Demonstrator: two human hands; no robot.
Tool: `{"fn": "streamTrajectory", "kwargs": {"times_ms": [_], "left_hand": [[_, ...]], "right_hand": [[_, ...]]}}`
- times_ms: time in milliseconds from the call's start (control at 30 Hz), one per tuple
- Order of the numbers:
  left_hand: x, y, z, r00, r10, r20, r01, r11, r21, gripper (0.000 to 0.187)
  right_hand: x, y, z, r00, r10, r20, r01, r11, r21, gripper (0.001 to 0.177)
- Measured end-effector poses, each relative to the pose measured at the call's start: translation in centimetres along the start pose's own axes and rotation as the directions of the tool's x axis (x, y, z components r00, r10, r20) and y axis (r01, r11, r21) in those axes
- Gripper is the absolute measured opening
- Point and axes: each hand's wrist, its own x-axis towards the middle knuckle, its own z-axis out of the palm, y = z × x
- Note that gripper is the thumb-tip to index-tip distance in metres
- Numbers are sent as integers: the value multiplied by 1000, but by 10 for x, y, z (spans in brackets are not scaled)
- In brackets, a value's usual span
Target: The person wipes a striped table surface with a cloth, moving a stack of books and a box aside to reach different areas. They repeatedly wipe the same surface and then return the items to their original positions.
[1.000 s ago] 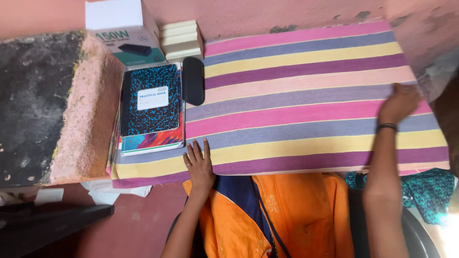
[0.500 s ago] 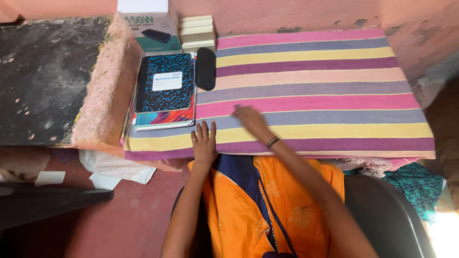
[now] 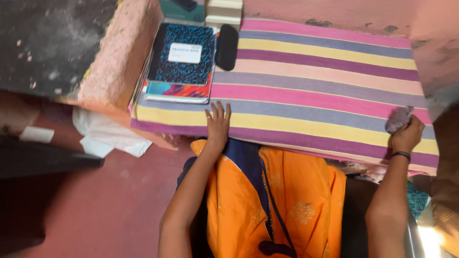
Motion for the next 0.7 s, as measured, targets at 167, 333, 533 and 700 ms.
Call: {"fn": "streamTrajectory", "kwargs": {"times_ms": [167, 333, 533, 700], "left_hand": [[-2, 4, 4, 1000, -17, -3, 17, 996, 85, 84], [-2, 4, -3, 999, 3, 50, -7, 997, 76, 85], [0, 9, -10, 999, -36, -28, 38, 997, 72, 83], [-4, 0, -17, 996, 30, 85, -36, 997, 70, 87]], "right_hand": [[-22, -115, 44, 954, -83, 287, -104, 806, 583, 46], [-70, -278, 42, 743, -499, 445, -129, 546, 828, 40], [-125, -404, 3, 290, -944, 156, 179, 213, 960, 48], [-105, -442, 9, 529, -750, 397, -54, 437, 898, 32]]}}
